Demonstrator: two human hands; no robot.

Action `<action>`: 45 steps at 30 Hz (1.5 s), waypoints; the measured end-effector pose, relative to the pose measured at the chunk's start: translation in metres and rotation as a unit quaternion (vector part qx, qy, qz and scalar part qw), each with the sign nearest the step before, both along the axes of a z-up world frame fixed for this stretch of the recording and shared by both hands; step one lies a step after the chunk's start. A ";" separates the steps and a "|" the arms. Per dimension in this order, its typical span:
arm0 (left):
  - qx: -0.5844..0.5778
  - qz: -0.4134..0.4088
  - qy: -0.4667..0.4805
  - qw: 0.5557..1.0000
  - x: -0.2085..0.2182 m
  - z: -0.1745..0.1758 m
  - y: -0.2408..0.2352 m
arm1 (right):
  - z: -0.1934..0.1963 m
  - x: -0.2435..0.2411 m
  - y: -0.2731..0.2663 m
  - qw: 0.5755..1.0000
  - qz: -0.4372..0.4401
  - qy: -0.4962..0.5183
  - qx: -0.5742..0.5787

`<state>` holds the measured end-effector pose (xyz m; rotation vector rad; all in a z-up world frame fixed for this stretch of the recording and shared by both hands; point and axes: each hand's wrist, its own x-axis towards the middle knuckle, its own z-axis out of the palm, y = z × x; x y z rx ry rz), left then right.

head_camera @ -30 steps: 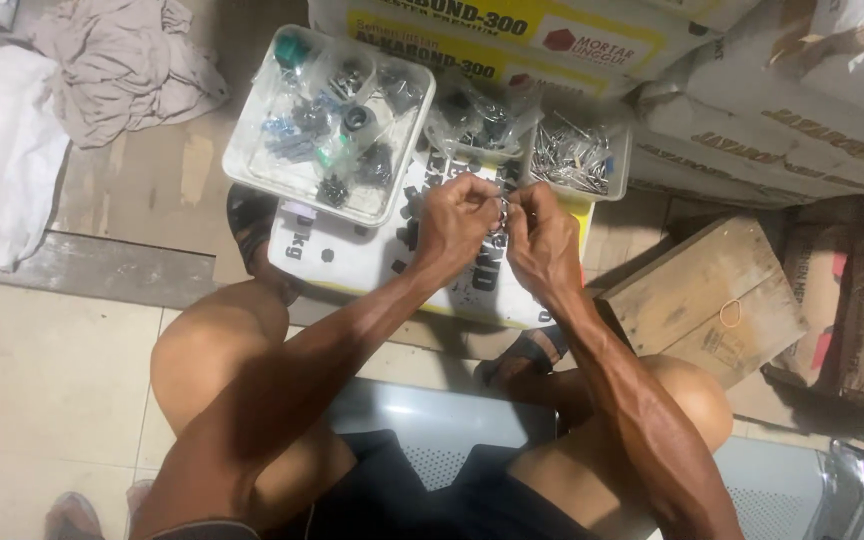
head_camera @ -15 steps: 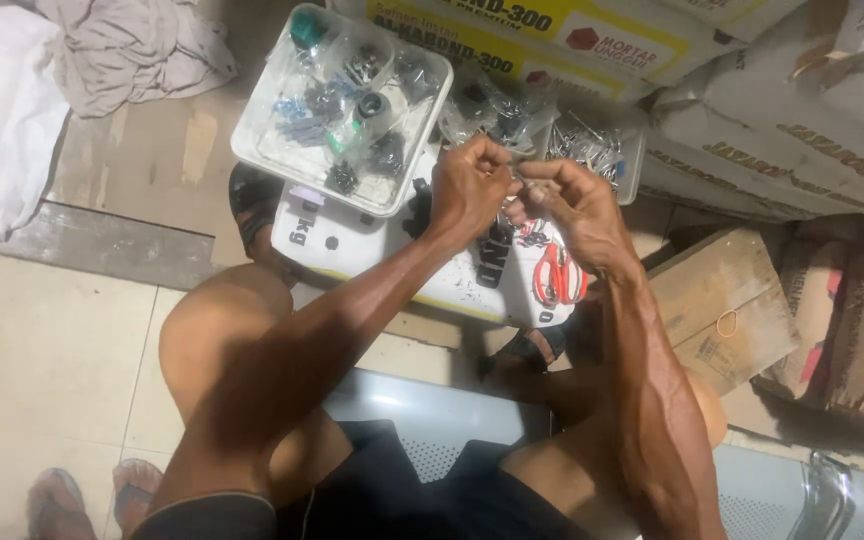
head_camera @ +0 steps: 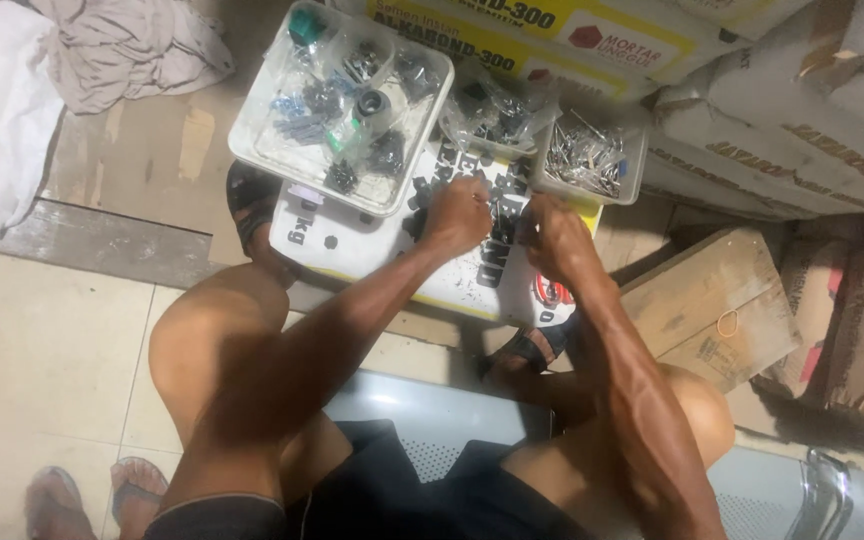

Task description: Sorting small black clips from a pile into a plastic storage container

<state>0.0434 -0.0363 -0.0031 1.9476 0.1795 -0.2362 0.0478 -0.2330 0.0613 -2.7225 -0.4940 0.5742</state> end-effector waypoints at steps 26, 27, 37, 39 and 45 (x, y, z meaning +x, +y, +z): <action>0.201 -0.094 -0.057 0.973 -0.019 0.049 0.035 | -0.096 -0.007 0.041 0.968 0.137 -0.155 -0.144; 0.190 -0.084 -0.056 0.977 -0.018 0.053 0.034 | -0.099 -0.006 0.038 0.966 0.145 -0.148 -0.154; 0.149 -0.020 0.014 0.989 -0.007 -0.034 0.015 | -0.030 0.009 0.046 0.984 -0.019 0.010 -0.178; 0.038 0.072 0.022 0.996 -0.003 -0.055 0.003 | -0.030 0.009 0.041 0.994 -0.072 0.032 -0.080; 0.167 -0.008 -0.040 0.985 -0.017 0.012 0.028 | -0.014 0.005 0.037 0.993 -0.108 0.036 0.025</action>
